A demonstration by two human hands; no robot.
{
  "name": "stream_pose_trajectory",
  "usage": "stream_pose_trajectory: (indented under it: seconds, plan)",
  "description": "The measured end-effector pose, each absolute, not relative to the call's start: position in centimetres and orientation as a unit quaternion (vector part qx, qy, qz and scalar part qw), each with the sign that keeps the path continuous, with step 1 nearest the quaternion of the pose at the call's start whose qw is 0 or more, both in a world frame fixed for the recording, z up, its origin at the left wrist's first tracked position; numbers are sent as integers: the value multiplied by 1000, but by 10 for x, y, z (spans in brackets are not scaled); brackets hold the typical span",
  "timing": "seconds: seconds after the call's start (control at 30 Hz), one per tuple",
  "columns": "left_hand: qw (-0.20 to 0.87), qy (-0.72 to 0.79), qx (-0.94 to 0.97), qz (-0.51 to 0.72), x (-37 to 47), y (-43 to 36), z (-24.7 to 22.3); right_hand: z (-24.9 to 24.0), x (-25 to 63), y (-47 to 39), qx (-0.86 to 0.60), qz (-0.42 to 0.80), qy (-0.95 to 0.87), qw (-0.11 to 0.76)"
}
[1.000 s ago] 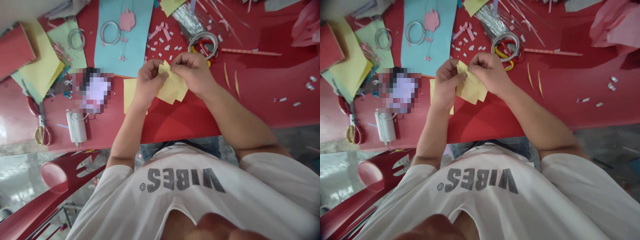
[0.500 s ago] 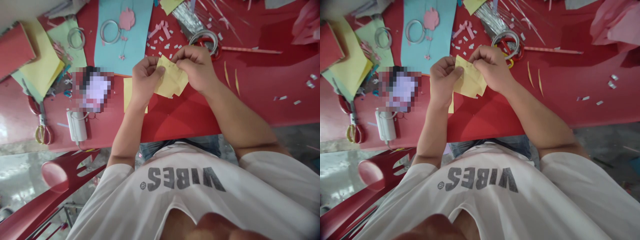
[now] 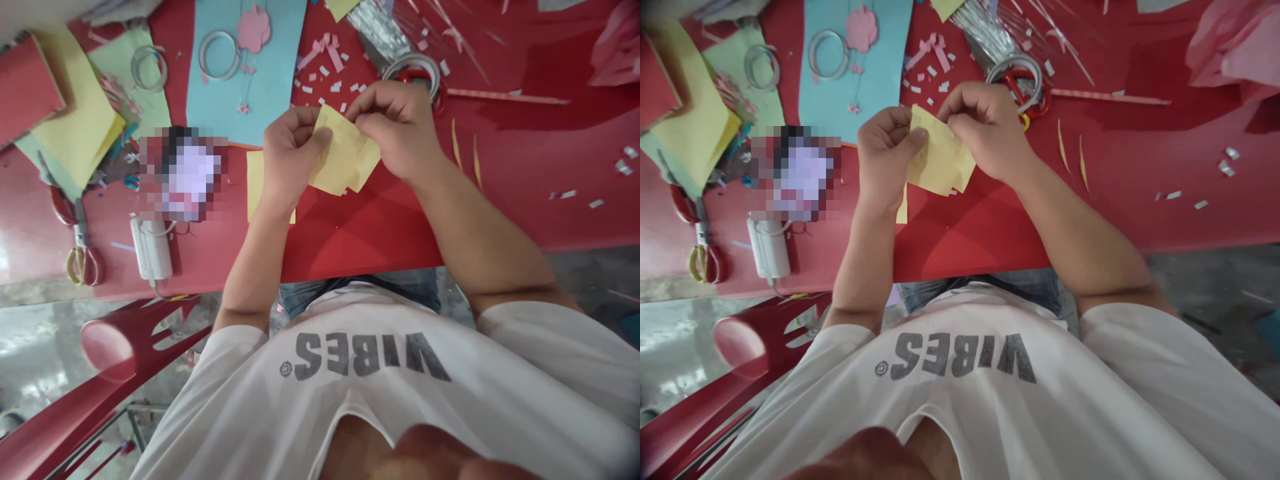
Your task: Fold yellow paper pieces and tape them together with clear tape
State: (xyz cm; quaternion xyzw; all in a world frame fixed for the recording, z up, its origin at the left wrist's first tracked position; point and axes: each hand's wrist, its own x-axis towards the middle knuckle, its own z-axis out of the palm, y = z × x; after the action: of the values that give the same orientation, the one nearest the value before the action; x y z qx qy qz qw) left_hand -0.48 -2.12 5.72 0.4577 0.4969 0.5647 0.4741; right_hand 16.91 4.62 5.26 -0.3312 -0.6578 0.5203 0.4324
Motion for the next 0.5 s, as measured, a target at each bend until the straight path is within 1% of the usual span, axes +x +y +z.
stream_pose_trajectory:
  seconds: [0.1, 0.23, 0.5]
  plan:
    - [480, 519, 446, 549, -4, -22, 59, 53, 170, 46, -325, 504, -671, 436]
    - [475, 525, 463, 533, -6, -22, 58, 54, 171, 45, -338, 454, -709, 421]
    - [450, 505, 493, 547, -9, -18, 52, 55, 173, 41, -324, 399, -747, 421]
